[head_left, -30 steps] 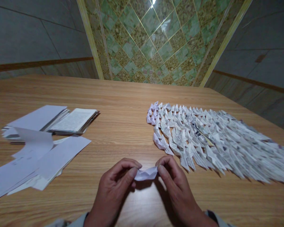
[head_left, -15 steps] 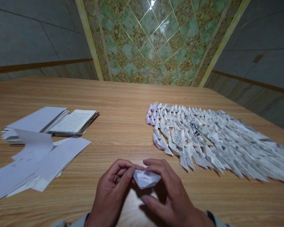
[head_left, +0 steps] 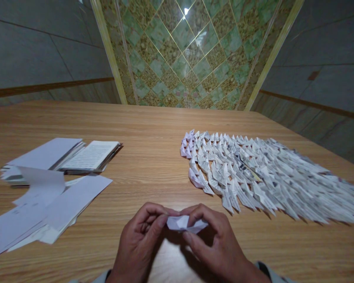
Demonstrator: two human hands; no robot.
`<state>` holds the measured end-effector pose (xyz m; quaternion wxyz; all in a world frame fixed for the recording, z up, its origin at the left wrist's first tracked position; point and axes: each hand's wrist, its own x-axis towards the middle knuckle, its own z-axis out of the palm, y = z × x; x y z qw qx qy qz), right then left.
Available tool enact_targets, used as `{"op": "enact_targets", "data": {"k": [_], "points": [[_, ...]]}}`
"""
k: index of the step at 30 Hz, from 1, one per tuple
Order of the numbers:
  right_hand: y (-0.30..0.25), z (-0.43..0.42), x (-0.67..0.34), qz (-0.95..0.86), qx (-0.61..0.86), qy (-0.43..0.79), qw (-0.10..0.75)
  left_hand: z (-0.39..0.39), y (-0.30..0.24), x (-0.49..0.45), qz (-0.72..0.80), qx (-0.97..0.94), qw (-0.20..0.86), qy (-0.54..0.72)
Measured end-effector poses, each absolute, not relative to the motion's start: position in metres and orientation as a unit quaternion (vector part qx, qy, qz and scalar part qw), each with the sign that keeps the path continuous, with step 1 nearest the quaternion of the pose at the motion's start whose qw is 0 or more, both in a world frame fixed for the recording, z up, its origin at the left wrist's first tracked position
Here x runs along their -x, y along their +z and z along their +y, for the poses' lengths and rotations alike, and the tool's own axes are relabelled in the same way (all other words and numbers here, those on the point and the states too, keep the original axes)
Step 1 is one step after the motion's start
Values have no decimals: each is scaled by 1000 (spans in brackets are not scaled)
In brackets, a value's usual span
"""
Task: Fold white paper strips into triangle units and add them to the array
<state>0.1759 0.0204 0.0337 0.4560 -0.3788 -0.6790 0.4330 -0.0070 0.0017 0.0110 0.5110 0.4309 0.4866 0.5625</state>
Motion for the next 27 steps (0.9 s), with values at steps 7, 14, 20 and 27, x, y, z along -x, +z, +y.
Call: {"op": "enact_targets", "data": {"k": [7, 14, 20, 27], "points": [[30, 25, -179, -696, 417, 359, 461, 6, 14, 7, 484, -404, 517, 579], [24, 36, -189, -664, 446, 306, 516, 15, 20, 10, 479, -386, 532, 581], [20, 28, -178, -736, 379, 309, 469, 10, 10, 2, 453, -440, 594, 497], [25, 29, -183, -717, 411, 378, 417, 21, 18, 7, 500, -439, 545, 510]]}}
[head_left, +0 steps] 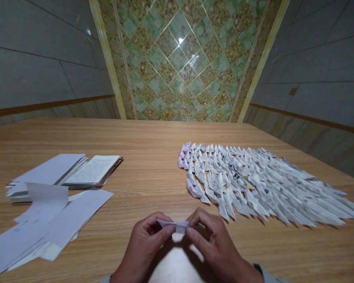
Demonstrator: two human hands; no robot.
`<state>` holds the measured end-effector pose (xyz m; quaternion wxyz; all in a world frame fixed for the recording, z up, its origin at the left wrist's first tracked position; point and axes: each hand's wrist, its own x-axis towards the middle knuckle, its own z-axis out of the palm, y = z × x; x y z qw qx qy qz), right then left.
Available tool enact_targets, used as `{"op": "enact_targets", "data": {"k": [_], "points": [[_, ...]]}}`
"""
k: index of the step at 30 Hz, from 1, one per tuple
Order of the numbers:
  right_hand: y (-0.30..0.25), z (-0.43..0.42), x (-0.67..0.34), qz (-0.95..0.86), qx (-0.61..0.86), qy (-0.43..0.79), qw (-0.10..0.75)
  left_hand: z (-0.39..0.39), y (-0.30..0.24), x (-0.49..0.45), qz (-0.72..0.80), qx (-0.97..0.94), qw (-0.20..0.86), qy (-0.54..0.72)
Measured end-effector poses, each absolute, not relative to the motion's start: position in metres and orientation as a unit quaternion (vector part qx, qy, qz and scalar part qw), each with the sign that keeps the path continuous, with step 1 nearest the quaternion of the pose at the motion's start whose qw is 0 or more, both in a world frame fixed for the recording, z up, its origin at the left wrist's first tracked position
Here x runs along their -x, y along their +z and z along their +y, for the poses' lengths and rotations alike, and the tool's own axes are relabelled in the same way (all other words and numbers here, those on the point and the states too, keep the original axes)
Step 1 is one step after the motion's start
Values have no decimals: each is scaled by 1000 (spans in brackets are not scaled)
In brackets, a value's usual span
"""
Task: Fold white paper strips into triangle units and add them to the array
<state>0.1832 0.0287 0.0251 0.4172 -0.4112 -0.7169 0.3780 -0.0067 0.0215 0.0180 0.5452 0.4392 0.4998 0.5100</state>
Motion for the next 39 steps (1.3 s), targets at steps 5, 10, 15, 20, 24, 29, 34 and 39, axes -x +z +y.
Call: {"op": "enact_targets", "data": {"k": [5, 10, 15, 20, 24, 29, 34, 39], "points": [[24, 34, -187, -710, 428, 381, 408, 28, 19, 8, 513, -411, 542, 524], [25, 36, -188, -708, 447, 370, 402, 30, 15, 9, 523, -411, 537, 519], [23, 39, -189, -726, 426, 359, 403, 34, 0, 10, 502, -420, 545, 523], [25, 41, -191, -757, 391, 338, 401, 36, -11, 9, 472, -388, 600, 517], [21, 45, -196, -751, 377, 383, 384, 32, -7, 6, 460, -366, 611, 531], [7, 51, -194, -676, 424, 488, 353, 27, -2, 5, 445, -360, 608, 550], [35, 55, -191, -707, 432, 478, 293, 29, -1, 8, 452, -367, 562, 587], [76, 111, -193, -754, 420, 386, 326, 36, -8, 6, 465, -373, 530, 603]]}}
